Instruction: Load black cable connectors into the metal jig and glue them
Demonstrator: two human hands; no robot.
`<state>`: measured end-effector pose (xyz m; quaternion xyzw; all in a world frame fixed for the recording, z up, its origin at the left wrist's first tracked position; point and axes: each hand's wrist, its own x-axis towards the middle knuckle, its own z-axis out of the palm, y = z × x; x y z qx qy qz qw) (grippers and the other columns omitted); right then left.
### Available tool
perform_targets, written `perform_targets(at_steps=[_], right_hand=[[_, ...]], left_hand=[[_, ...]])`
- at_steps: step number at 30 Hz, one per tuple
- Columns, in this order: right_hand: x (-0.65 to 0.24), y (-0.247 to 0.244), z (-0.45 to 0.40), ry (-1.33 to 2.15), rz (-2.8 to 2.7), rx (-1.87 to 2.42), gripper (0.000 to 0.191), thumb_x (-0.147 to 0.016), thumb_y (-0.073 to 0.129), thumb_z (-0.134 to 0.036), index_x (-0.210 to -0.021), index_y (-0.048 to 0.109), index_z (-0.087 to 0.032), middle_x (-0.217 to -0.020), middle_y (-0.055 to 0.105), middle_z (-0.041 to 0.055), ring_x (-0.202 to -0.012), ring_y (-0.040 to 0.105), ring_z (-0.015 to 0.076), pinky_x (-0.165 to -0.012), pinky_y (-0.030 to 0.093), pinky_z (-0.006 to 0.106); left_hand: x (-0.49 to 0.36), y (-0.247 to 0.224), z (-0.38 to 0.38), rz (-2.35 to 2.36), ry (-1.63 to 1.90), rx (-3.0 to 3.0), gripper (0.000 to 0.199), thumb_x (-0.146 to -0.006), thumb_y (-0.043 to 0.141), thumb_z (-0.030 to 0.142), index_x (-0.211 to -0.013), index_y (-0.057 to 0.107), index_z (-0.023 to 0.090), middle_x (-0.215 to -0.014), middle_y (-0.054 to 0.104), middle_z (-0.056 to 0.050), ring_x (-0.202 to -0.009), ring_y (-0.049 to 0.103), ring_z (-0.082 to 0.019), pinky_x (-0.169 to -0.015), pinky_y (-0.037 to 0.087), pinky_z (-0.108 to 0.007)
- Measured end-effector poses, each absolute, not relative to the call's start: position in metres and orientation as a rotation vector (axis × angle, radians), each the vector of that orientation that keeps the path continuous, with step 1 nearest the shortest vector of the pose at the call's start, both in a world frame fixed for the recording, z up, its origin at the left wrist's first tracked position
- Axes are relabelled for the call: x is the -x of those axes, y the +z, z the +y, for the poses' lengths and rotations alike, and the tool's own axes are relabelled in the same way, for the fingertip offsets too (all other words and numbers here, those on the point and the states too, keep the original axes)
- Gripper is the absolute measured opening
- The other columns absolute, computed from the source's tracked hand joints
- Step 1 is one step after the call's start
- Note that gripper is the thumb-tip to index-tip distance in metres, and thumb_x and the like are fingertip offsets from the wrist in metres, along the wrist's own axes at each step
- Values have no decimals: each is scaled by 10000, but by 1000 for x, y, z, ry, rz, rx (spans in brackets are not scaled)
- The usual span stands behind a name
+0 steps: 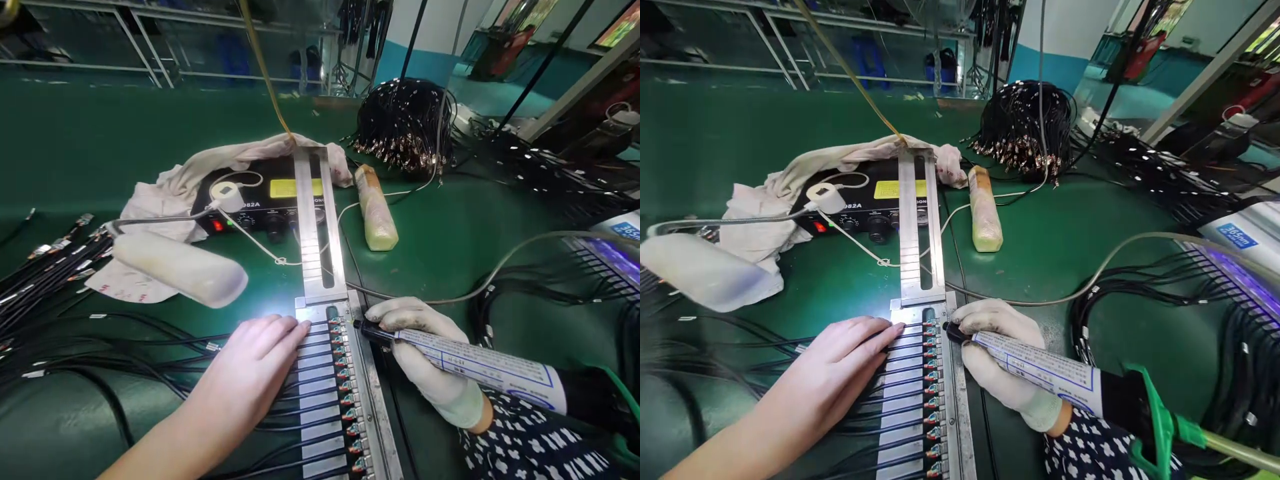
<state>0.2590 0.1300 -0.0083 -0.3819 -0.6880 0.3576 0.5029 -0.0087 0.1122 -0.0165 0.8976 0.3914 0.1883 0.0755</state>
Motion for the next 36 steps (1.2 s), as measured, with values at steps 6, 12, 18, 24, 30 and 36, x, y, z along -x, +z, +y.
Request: perform_targets(at_steps=[6,12,18,24,30,36], right_hand=[[-254,-3,132,751,-1770,904,240,-707,653,-63,-896,675,-210,-934,727,58,-845,701,215,-763,597,350],[-253,-2,135,760,-1770,884,203,-723,669,-103,-900,679,-203,-924,734,65,-836,708,216,-754,606,348],[-252,-5,136,766,-1758,891,223,-709,675,-89,-900,679,-204,-931,732,59,-839,707,210,-756,603,336],[-251,-3,137,770,-1732,896,215,-703,675,-87,-894,687,-186,-919,730,70,-842,708,213,-769,602,336],[-252,-2,138,775,-1744,885,200,-721,675,-102,-898,689,-196,-911,735,65,-833,713,217,-752,613,343],[-253,-2,137,792,-1731,872,202,-722,669,-99,-893,687,-203,-911,738,60,-819,714,213,-729,615,334]], left_hand=[[9,-16,113,1161,570,-2684,345,-980,418,143,-1316,499,140,-1171,607,-120,-1043,525,-217,-835,466,-353],[11,-17,113,1150,560,-2660,360,-976,419,152,-1328,497,146,-1186,592,-127,-1056,514,-226,-828,470,-360],[10,-15,114,1147,564,-2645,355,-972,421,152,-1318,504,157,-1181,588,-120,-1062,510,-225,-837,467,-351],[9,-12,113,1165,523,-2607,363,-968,433,132,-1325,496,141,-1204,569,-118,-1080,496,-221,-867,437,-352],[9,-13,112,1188,549,-2582,365,-968,435,169,-1325,507,186,-1206,586,-105,-1079,524,-227,-850,463,-354],[9,-11,112,1186,530,-2601,360,-973,424,163,-1325,503,174,-1205,583,-112,-1076,515,-223,-850,460,-351]])
